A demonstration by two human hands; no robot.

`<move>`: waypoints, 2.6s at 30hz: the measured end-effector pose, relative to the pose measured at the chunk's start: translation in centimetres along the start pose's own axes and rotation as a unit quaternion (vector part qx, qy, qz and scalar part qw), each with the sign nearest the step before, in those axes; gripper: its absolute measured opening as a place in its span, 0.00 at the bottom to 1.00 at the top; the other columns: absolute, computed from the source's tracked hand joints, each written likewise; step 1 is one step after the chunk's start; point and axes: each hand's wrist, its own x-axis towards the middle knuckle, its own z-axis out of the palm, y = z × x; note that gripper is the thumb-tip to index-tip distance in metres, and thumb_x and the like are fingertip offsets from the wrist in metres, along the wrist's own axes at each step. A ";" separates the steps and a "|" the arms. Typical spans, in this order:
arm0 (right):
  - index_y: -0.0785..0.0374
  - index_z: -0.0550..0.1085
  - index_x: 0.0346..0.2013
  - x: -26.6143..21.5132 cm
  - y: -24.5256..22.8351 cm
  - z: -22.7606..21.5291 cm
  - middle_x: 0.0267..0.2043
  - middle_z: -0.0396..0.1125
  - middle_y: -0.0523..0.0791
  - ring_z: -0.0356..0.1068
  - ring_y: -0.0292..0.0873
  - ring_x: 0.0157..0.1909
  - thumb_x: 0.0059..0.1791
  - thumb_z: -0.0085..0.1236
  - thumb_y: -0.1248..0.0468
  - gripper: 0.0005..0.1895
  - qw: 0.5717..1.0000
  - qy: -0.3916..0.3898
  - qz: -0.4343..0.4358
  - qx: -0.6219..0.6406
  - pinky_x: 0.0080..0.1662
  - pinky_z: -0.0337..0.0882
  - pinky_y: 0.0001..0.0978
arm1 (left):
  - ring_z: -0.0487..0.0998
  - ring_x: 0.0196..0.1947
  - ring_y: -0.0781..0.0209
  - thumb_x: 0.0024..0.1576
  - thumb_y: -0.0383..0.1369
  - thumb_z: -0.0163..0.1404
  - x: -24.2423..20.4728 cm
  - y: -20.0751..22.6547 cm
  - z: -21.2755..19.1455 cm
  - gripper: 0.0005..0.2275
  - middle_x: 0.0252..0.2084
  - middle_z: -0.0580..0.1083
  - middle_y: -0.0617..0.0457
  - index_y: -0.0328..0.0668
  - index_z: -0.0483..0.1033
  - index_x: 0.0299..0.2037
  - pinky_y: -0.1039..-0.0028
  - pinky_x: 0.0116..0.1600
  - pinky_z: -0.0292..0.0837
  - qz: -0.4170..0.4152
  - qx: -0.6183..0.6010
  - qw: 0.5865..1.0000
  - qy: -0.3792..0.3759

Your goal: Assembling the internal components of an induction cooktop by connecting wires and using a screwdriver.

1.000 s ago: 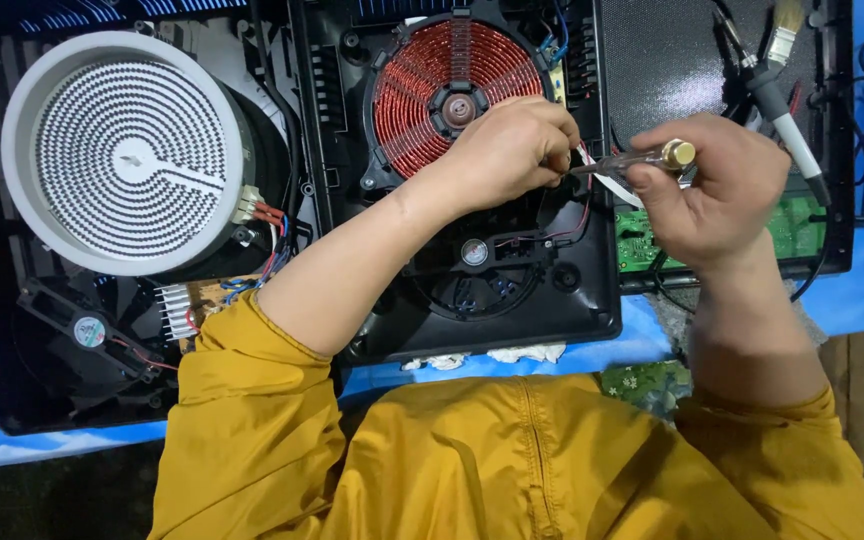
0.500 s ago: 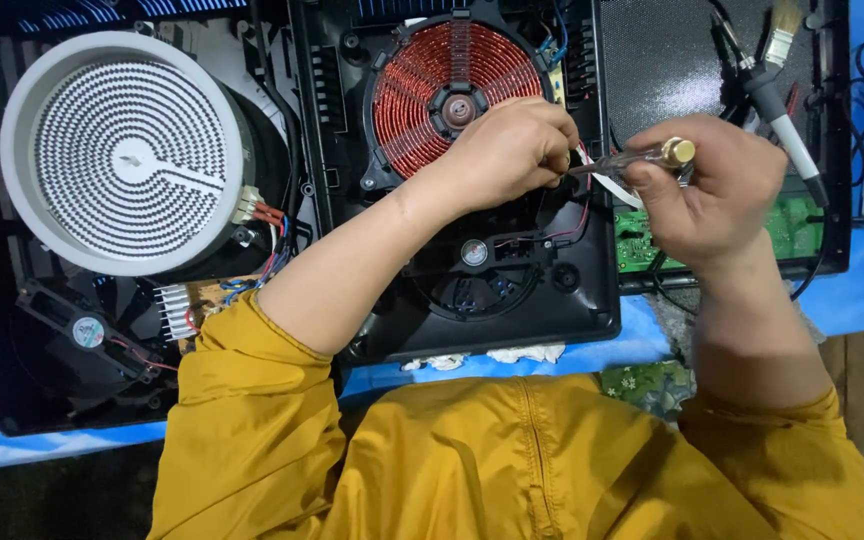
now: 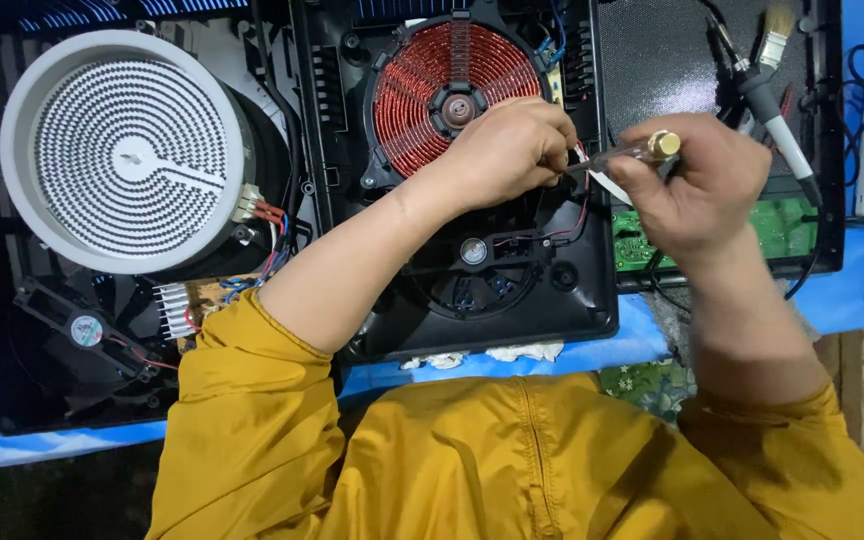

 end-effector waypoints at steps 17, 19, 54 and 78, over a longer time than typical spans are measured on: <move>0.76 0.75 0.51 5.4 -4.8 -3.7 0.48 0.74 0.58 0.79 0.52 0.47 0.55 0.59 0.76 0.10 0.954 -0.202 0.141 0.170 0.52 0.83 0.40 | 0.77 0.41 0.56 0.49 0.36 0.69 0.0 -0.2 0.2 0.07 0.39 0.78 0.62 0.51 0.83 0.25 0.58 0.49 0.68 0.022 0.013 0.999 0.026; 0.76 0.76 0.48 4.2 -3.7 -2.4 0.46 0.74 0.58 0.78 0.51 0.45 0.54 0.67 0.76 0.09 0.973 -0.148 0.110 0.139 0.49 0.81 0.38 | 0.77 0.41 0.56 0.49 0.36 0.69 0.0 -0.1 0.2 0.07 0.39 0.78 0.61 0.51 0.83 0.26 0.58 0.50 0.68 0.013 0.018 0.999 0.023; 0.76 0.68 0.47 2.4 -1.7 1.8 0.40 0.69 0.59 0.74 0.52 0.42 0.59 0.62 0.79 0.09 0.971 0.047 0.134 0.192 0.45 0.76 0.40 | 0.77 0.42 0.53 0.53 0.30 0.66 0.0 0.5 -0.6 0.05 0.40 0.78 0.57 0.44 0.82 0.28 0.56 0.50 0.70 0.036 0.022 0.999 0.013; 0.66 0.64 0.53 -5.0 1.6 -2.7 0.38 0.62 0.57 0.66 0.56 0.38 0.66 0.46 0.68 0.04 0.933 0.248 0.132 0.226 0.46 0.72 0.48 | 0.78 0.36 0.62 0.60 0.25 0.57 0.4 2.5 -2.7 0.04 0.35 0.78 0.54 0.43 0.74 0.37 0.71 0.41 0.73 -0.026 -0.084 0.995 0.040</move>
